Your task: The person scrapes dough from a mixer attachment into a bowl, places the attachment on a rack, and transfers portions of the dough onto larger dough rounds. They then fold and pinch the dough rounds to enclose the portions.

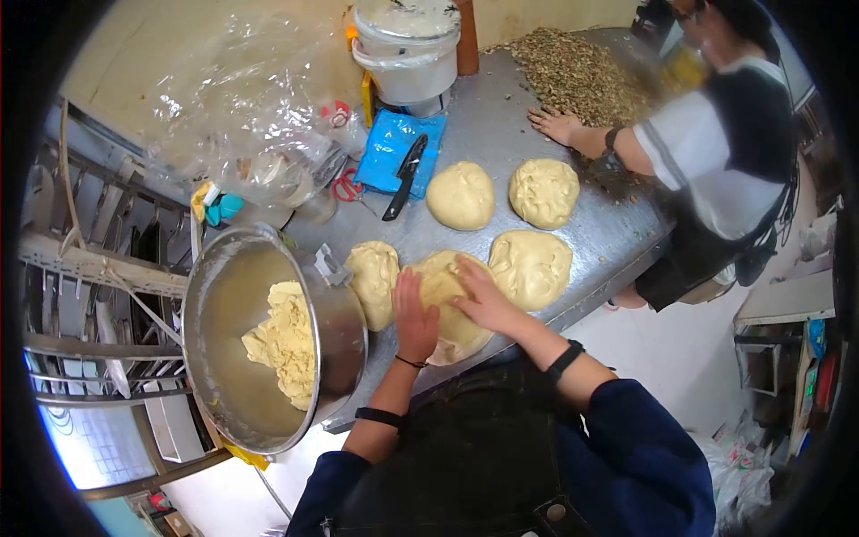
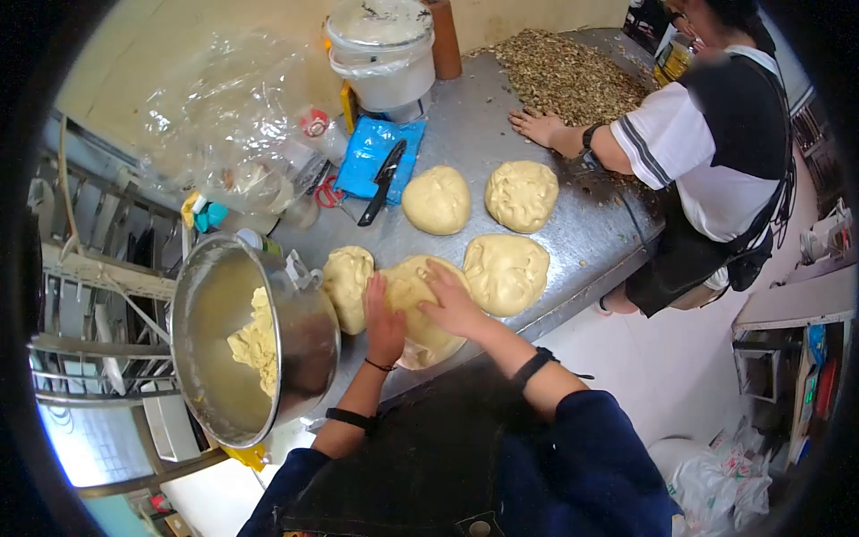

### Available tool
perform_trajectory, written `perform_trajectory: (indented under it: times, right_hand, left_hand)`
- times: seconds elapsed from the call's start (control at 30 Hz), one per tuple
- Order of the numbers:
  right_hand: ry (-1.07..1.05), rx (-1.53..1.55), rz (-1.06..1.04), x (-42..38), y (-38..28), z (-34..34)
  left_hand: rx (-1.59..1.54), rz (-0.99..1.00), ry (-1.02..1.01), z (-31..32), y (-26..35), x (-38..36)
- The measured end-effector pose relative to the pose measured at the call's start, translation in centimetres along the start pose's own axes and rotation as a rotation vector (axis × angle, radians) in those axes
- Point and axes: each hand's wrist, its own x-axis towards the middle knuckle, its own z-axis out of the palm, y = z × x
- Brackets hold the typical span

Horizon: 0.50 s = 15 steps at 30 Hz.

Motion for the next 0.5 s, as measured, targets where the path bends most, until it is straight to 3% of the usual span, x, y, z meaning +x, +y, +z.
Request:
perform_trajectory:
  times: [0.07, 0.1, 0.17, 0.27, 0.33, 0.47, 0.5]
  right_hand:
    - [-0.015, -0.09, -0.03, -0.2, -1.0, -1.5]
    - [-0.034, -0.238, -0.033, -0.3, -1.1, -1.7]
    - [-0.061, -0.39, -0.05, 0.1, -1.1, -2.0]
    - [-0.094, -0.653, -0.035, 1.2, -0.1, -2.3]
    - [-0.201, -0.961, -0.165, 2.0, 0.8, -2.5]
    - [-0.561, -1.25, -0.082, 2.9, 0.6, -2.2]
    - [-0.562, -1.252, -0.088, 3.0, 0.2, -2.0]
  left_hand:
    - [0.306, 0.137, -0.219, -0.9, 2.6, 0.6]
    - [0.305, 0.124, -0.205, -0.8, 3.1, 0.7]
    - [0.391, 0.15, -0.434, -0.5, 3.8, 0.9]
    - [0.362, 0.119, -0.382, -0.6, 3.3, 0.1]
    - [0.389, 0.086, -0.395, -1.7, 3.3, -0.8]
    - [0.371, 0.108, -0.335, -4.3, 2.3, -4.0]
    - [0.372, 0.105, -0.33, -4.8, 2.0, -5.1]
